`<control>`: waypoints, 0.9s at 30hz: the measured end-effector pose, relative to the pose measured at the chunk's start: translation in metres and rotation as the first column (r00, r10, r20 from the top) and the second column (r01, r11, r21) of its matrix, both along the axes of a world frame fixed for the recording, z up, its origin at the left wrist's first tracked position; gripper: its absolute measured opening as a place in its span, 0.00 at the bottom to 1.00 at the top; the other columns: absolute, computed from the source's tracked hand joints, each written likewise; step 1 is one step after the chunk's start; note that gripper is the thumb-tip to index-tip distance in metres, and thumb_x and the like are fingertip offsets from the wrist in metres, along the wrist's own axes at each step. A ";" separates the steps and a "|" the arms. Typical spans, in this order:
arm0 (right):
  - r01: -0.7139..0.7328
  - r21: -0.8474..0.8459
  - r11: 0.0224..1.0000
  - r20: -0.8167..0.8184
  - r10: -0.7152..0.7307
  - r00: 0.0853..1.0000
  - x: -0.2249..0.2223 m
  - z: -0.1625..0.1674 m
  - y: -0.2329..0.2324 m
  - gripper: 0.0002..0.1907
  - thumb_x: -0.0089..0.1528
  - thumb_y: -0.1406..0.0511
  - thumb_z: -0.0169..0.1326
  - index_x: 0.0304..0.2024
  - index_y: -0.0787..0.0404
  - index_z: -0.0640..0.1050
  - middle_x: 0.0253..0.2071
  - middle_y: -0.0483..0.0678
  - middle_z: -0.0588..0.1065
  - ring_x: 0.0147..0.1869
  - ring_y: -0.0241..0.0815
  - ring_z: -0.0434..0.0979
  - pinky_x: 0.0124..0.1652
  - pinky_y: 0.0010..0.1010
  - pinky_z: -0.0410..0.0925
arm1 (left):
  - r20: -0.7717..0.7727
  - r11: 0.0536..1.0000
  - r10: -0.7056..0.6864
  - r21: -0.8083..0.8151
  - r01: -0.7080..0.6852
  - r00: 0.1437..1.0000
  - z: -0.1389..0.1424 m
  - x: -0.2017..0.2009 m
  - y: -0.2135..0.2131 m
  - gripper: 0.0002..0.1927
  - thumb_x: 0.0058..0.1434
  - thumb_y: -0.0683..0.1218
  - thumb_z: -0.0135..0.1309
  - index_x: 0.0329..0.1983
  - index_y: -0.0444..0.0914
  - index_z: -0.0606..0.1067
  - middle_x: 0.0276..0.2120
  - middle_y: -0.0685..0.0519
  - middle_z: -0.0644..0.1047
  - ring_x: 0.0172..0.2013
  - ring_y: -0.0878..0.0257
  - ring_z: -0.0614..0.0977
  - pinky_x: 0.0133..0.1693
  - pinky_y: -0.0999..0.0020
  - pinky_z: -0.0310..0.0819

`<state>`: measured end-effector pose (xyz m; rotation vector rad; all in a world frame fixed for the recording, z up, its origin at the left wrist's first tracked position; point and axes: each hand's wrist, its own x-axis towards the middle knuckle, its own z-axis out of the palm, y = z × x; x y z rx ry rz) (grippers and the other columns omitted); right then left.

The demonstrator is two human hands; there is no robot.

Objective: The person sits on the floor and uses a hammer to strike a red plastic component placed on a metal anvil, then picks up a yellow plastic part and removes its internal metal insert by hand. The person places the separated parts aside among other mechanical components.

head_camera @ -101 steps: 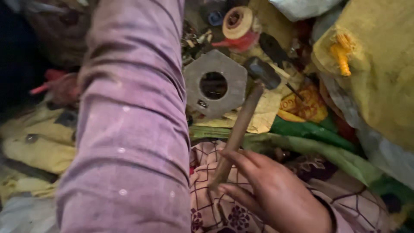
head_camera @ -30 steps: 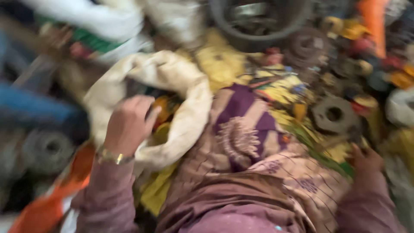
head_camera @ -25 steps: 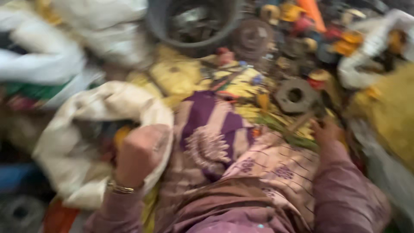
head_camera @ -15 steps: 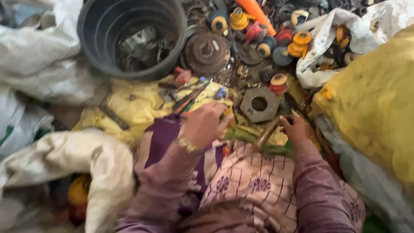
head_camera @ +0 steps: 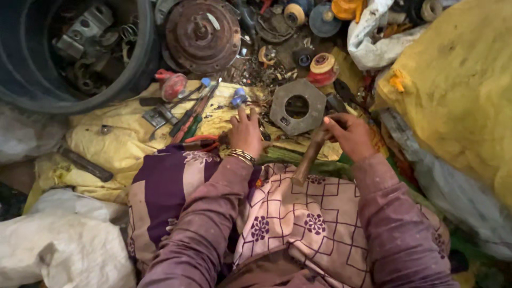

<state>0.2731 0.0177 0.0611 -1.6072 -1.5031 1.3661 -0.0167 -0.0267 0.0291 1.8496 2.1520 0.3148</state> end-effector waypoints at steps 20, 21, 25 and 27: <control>-0.275 -0.599 0.752 -0.797 -0.526 0.297 -0.073 0.072 -0.068 0.39 0.69 0.37 0.35 0.57 0.62 0.75 0.51 0.56 0.80 0.53 0.53 0.82 0.52 0.47 0.77 | 0.538 0.757 -0.644 0.549 0.354 0.544 0.159 0.019 -0.039 0.50 0.40 0.54 0.78 0.67 0.39 0.68 0.61 0.48 0.72 0.66 0.49 0.72 0.70 0.46 0.59; -0.319 -0.612 0.723 -0.786 -0.600 0.150 -0.074 0.074 -0.068 0.37 0.72 0.39 0.37 0.59 0.62 0.74 0.54 0.57 0.79 0.56 0.53 0.81 0.54 0.46 0.76 | 0.475 0.751 -0.642 0.548 0.369 0.602 0.160 0.022 -0.041 0.51 0.38 0.54 0.78 0.66 0.39 0.68 0.61 0.48 0.72 0.66 0.48 0.71 0.71 0.42 0.55; -0.277 -0.652 0.706 -0.758 -0.586 0.287 -0.068 0.077 -0.064 0.39 0.68 0.38 0.37 0.60 0.62 0.73 0.52 0.57 0.79 0.51 0.51 0.83 0.49 0.45 0.77 | 0.471 0.734 -0.661 0.570 0.370 0.584 0.158 0.023 -0.043 0.49 0.42 0.57 0.77 0.66 0.40 0.68 0.64 0.48 0.70 0.68 0.46 0.68 0.71 0.45 0.58; -0.301 -0.623 0.722 -0.781 -0.551 0.293 -0.067 0.076 -0.064 0.39 0.68 0.37 0.38 0.60 0.61 0.73 0.51 0.57 0.80 0.49 0.52 0.84 0.46 0.45 0.78 | 0.523 0.735 -0.666 0.581 0.349 0.532 0.157 0.022 -0.043 0.47 0.47 0.58 0.75 0.68 0.40 0.68 0.66 0.48 0.69 0.70 0.47 0.68 0.71 0.50 0.63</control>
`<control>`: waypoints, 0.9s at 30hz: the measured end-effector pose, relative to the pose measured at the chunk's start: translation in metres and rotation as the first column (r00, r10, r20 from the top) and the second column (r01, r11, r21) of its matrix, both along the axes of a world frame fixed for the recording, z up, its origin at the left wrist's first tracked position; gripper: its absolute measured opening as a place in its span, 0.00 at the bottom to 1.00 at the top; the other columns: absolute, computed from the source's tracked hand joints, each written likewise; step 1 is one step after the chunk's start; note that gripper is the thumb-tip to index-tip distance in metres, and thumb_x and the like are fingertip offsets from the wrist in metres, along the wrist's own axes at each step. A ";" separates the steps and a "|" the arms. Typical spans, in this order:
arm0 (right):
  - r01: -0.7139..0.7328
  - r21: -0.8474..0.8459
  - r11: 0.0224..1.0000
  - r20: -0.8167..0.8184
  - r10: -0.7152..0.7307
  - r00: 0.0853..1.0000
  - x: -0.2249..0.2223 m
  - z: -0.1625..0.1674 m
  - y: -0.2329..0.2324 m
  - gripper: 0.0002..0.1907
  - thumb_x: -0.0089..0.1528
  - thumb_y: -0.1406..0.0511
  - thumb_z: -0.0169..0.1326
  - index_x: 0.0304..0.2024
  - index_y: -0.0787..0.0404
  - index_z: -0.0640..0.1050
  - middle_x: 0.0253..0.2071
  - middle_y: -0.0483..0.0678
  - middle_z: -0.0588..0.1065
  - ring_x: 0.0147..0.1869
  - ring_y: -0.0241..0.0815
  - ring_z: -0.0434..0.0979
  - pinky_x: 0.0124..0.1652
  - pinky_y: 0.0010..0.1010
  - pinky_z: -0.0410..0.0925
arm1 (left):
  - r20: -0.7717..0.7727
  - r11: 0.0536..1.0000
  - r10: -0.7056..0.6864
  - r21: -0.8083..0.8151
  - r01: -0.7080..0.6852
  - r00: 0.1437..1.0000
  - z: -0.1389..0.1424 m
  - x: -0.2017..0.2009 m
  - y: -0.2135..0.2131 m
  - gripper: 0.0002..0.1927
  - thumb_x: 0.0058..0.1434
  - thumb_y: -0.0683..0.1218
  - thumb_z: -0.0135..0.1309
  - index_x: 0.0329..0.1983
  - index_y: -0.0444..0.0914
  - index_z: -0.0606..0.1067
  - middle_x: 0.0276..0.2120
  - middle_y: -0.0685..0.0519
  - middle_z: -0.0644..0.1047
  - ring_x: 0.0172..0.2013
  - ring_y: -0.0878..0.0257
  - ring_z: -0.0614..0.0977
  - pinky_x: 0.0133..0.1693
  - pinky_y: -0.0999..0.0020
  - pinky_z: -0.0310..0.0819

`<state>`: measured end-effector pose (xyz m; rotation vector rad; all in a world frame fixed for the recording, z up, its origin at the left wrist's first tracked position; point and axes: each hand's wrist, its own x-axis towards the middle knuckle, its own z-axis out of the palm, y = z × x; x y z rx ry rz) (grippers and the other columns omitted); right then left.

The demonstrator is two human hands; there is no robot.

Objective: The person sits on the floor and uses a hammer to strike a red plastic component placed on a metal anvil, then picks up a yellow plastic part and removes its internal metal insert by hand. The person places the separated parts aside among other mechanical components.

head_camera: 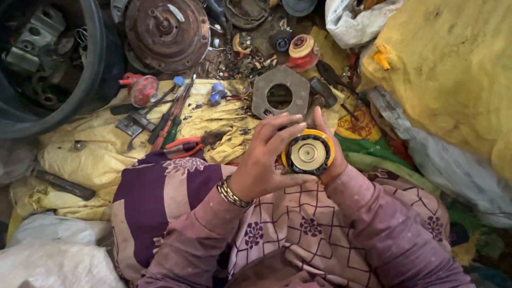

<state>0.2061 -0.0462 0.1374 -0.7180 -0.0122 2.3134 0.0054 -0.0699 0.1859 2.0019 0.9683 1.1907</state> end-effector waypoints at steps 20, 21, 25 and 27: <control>0.107 0.057 0.993 0.148 -0.114 0.982 0.001 -0.006 -0.005 0.35 0.71 0.40 0.39 0.54 0.61 0.77 0.44 0.52 0.81 0.44 0.47 0.84 0.42 0.37 0.78 | -0.053 0.996 0.086 0.037 -0.084 0.995 -0.026 0.009 -0.003 0.28 0.54 0.50 0.73 0.56 0.39 0.76 0.65 0.44 0.72 0.67 0.45 0.72 0.68 0.52 0.68; 0.118 0.067 0.991 0.164 -0.127 0.978 0.001 -0.006 -0.005 0.34 0.72 0.41 0.39 0.54 0.61 0.77 0.44 0.52 0.81 0.44 0.46 0.84 0.42 0.36 0.78 | -0.069 0.994 0.096 0.051 -0.093 0.993 -0.026 0.010 -0.003 0.27 0.55 0.49 0.72 0.55 0.39 0.76 0.65 0.43 0.71 0.67 0.45 0.72 0.68 0.52 0.68; 0.102 0.088 0.991 0.176 -0.117 0.977 0.002 -0.008 -0.004 0.33 0.72 0.41 0.39 0.51 0.61 0.78 0.42 0.51 0.81 0.42 0.45 0.84 0.39 0.34 0.77 | -0.004 0.989 0.148 0.030 -0.147 0.989 -0.022 0.015 -0.004 0.25 0.54 0.49 0.72 0.52 0.39 0.76 0.63 0.44 0.73 0.66 0.44 0.72 0.67 0.51 0.67; 0.100 0.068 0.993 0.255 -0.114 0.960 0.004 -0.009 -0.003 0.34 0.71 0.40 0.39 0.50 0.62 0.78 0.42 0.50 0.81 0.41 0.43 0.84 0.40 0.33 0.78 | 0.084 0.992 0.123 -0.019 -0.122 0.989 -0.018 0.013 -0.004 0.28 0.53 0.50 0.71 0.54 0.38 0.75 0.61 0.45 0.74 0.65 0.46 0.74 0.67 0.52 0.68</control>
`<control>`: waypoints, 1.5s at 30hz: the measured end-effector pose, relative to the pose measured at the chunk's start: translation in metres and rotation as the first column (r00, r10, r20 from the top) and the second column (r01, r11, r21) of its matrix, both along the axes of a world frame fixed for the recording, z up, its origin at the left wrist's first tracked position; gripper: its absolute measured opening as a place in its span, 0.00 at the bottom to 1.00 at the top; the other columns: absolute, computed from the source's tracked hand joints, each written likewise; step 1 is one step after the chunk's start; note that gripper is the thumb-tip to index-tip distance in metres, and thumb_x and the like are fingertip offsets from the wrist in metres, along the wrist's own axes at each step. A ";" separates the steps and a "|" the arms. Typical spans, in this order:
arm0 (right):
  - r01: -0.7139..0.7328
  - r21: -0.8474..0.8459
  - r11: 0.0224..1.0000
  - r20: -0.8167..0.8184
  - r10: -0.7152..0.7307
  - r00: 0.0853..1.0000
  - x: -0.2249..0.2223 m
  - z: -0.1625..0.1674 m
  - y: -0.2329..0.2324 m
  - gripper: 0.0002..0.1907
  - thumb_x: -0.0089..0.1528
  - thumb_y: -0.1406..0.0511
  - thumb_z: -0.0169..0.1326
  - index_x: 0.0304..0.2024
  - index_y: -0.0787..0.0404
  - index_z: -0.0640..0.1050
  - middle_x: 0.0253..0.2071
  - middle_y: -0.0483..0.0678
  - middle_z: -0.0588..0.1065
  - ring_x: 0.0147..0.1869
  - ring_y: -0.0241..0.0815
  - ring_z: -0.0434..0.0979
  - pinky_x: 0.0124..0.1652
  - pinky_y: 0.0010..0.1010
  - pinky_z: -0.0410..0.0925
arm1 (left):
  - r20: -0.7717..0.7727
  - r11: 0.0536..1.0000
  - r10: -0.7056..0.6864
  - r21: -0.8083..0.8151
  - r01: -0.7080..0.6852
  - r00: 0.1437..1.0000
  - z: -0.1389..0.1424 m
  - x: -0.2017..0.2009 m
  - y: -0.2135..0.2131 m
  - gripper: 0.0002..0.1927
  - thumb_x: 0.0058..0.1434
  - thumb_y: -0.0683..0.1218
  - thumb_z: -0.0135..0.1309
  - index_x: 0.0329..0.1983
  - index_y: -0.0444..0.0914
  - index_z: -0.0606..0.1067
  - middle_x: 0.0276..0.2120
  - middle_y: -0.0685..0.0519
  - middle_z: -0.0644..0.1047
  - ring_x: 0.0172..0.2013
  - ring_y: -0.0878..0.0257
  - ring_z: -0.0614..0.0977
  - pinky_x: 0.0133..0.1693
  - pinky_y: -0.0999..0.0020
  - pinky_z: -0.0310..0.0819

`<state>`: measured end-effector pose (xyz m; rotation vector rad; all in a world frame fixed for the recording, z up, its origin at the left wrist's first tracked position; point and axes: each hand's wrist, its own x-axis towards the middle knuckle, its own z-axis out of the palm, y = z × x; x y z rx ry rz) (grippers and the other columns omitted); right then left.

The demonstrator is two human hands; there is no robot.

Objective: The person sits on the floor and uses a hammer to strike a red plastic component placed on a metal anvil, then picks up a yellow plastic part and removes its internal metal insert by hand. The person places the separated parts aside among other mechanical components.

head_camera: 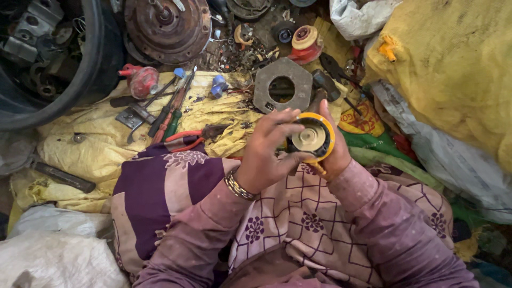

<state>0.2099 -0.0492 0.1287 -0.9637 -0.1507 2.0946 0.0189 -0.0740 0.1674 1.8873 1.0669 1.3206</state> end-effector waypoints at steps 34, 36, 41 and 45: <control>-0.003 0.246 0.969 0.204 -0.048 0.978 0.012 -0.008 0.012 0.27 0.76 0.50 0.40 0.51 0.67 0.77 0.42 0.54 0.79 0.43 0.45 0.82 0.46 0.36 0.75 | -0.020 0.934 -0.086 0.346 0.088 0.996 -0.004 -0.004 -0.007 0.15 0.53 0.33 0.58 0.44 0.34 0.78 0.42 0.48 0.77 0.44 0.49 0.80 0.49 0.57 0.78; -0.066 0.240 0.968 0.142 0.032 0.989 0.015 -0.005 0.013 0.30 0.75 0.48 0.37 0.50 0.68 0.76 0.41 0.56 0.80 0.41 0.47 0.83 0.46 0.36 0.76 | -0.100 0.878 -0.160 0.440 0.188 0.982 -0.002 -0.008 -0.009 0.15 0.53 0.36 0.59 0.45 0.32 0.78 0.47 0.45 0.78 0.46 0.49 0.80 0.49 0.56 0.79; -0.079 0.342 0.936 0.128 0.037 0.991 0.017 -0.001 0.010 0.34 0.75 0.45 0.35 0.54 0.70 0.74 0.43 0.60 0.79 0.41 0.51 0.82 0.43 0.39 0.76 | -0.161 0.837 -0.184 0.492 0.241 0.970 0.005 -0.011 -0.015 0.11 0.56 0.39 0.61 0.42 0.31 0.77 0.49 0.44 0.78 0.48 0.51 0.81 0.48 0.57 0.80; -0.065 0.377 0.924 0.049 0.051 0.998 0.019 -0.003 0.007 0.36 0.74 0.43 0.35 0.55 0.69 0.73 0.45 0.61 0.78 0.43 0.55 0.82 0.44 0.42 0.76 | -0.164 0.814 -0.203 0.519 0.260 0.965 0.006 -0.009 -0.014 0.11 0.55 0.41 0.60 0.40 0.31 0.77 0.48 0.43 0.78 0.49 0.51 0.81 0.49 0.57 0.80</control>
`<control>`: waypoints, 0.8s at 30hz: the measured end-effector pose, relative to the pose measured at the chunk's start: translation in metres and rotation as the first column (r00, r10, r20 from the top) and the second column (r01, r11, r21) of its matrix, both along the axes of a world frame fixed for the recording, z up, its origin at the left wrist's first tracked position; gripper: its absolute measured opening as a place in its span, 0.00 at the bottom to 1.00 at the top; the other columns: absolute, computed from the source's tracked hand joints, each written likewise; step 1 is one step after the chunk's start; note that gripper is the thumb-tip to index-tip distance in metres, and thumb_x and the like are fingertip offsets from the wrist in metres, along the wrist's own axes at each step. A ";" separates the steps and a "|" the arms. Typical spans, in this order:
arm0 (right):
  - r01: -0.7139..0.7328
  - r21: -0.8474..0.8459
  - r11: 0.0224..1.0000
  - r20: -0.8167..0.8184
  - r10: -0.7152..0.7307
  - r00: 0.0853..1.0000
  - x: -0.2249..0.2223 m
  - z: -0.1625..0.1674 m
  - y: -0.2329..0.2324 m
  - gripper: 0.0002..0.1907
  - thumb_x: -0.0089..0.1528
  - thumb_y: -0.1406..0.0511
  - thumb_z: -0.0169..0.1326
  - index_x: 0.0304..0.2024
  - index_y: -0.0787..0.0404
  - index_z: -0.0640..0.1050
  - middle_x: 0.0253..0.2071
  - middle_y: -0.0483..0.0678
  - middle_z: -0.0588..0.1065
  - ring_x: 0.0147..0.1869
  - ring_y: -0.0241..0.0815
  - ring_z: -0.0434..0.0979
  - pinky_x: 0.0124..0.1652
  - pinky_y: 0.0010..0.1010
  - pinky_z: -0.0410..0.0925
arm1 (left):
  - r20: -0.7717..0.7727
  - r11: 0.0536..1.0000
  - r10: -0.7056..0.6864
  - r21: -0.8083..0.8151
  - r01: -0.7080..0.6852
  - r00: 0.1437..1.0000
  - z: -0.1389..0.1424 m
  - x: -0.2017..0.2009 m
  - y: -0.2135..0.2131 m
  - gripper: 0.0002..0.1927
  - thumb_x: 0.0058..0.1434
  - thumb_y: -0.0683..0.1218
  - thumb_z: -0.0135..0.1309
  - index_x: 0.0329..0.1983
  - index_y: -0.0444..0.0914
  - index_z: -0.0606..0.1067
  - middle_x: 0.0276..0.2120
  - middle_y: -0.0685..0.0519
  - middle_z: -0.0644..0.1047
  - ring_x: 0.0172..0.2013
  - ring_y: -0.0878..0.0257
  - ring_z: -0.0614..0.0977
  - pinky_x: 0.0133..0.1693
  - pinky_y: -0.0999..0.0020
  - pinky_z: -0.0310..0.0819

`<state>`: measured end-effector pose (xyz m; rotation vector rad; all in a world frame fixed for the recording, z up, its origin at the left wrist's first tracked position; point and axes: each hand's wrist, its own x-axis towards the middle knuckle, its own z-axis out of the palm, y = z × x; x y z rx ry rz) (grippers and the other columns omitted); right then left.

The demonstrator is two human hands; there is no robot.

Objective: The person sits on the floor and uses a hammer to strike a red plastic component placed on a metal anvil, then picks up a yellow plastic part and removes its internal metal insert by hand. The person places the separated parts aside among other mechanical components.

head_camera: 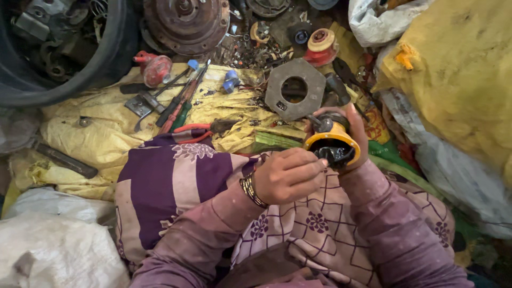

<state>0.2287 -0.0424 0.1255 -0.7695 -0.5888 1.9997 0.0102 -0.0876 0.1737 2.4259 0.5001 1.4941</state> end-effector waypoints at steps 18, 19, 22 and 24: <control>0.063 -0.250 0.966 0.066 -0.048 0.997 -0.004 0.000 0.008 0.37 0.72 0.39 0.38 0.49 0.65 0.78 0.43 0.54 0.80 0.42 0.47 0.83 0.44 0.37 0.76 | 0.047 0.869 0.330 -0.405 -0.284 0.943 0.005 0.014 -0.004 0.23 0.54 0.49 0.70 0.49 0.35 0.76 0.43 0.47 0.74 0.45 0.50 0.79 0.47 0.56 0.75; 0.092 -0.231 0.968 0.091 -0.073 0.993 -0.006 0.001 0.008 0.36 0.73 0.40 0.39 0.50 0.64 0.78 0.43 0.54 0.80 0.43 0.47 0.82 0.44 0.37 0.76 | 0.027 0.868 0.306 -0.420 -0.267 0.952 0.005 0.016 -0.004 0.25 0.53 0.49 0.70 0.50 0.34 0.76 0.45 0.47 0.74 0.46 0.49 0.79 0.49 0.56 0.75; 0.137 -0.182 0.974 0.161 -0.108 0.981 -0.011 0.004 0.008 0.34 0.73 0.41 0.40 0.51 0.63 0.78 0.45 0.53 0.79 0.45 0.46 0.82 0.46 0.37 0.76 | -0.007 0.850 0.263 -0.471 -0.235 0.965 0.000 0.019 -0.001 0.28 0.51 0.49 0.70 0.52 0.33 0.76 0.47 0.47 0.75 0.48 0.48 0.78 0.51 0.56 0.75; 0.125 -0.171 0.977 0.207 -0.088 0.974 -0.015 0.006 0.005 0.34 0.71 0.42 0.40 0.51 0.64 0.78 0.45 0.53 0.80 0.46 0.46 0.82 0.48 0.36 0.76 | -0.002 0.824 0.266 -0.519 -0.228 0.964 -0.006 0.021 0.000 0.27 0.52 0.50 0.71 0.50 0.34 0.75 0.45 0.47 0.75 0.46 0.48 0.78 0.50 0.56 0.75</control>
